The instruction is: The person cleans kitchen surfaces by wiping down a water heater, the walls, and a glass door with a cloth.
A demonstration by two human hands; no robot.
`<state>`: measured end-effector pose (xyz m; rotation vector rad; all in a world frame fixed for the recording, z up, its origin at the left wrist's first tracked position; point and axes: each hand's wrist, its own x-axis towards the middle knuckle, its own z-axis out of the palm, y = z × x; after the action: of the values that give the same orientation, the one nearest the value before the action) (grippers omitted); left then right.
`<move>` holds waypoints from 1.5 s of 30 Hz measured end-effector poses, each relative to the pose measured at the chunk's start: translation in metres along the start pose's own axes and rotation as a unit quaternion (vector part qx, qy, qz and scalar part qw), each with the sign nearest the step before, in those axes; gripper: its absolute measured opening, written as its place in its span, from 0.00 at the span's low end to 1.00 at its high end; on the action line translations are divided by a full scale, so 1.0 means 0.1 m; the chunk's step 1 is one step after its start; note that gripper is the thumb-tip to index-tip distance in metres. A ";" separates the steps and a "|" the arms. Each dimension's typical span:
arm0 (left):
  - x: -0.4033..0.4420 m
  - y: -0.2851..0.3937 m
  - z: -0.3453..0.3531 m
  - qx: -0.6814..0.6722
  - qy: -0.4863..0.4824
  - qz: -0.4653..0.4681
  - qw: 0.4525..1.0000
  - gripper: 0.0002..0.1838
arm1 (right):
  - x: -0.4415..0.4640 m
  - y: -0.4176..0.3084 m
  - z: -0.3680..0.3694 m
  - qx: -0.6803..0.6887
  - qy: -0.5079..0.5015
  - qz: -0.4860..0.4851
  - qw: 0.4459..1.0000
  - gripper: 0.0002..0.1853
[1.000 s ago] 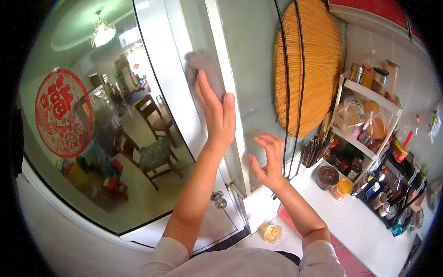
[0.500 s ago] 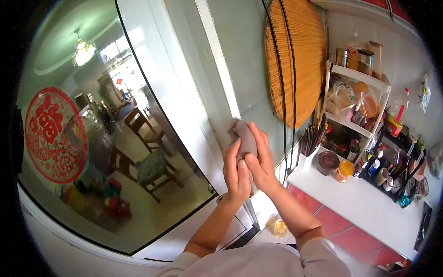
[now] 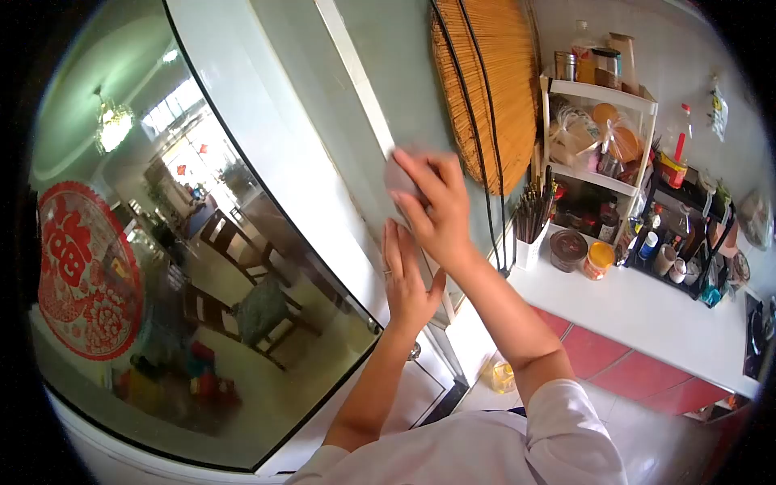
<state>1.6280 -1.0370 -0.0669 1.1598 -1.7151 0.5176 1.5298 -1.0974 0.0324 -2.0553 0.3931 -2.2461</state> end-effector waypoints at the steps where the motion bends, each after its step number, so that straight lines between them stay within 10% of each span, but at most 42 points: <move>1: 0.00 0.00 0.00 -0.004 -0.003 0.002 1.000 0.49 | 0.18 -0.08 0.03 0.013 0.010 0.019 1.000 0.25; 22: 0.02 0.02 -0.09 -0.048 -0.018 -0.002 0.999 0.48 | 0.78 -0.23 0.12 -0.015 0.044 -0.060 0.997 0.22; 37: 0.01 -0.04 -0.17 -0.285 0.014 -0.113 0.952 0.29 | -1.75 0.03 -0.38 0.037 -0.068 0.254 0.964 0.24; 45: 0.03 0.08 -0.20 -0.233 0.018 -0.136 0.963 0.30 | -1.06 0.07 -0.17 0.099 -0.027 0.166 0.981 0.24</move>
<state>1.6299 -1.0194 -0.0540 1.0068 -1.5055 -0.0378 1.5232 -1.0779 -0.0736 -1.7950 0.4506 -1.9443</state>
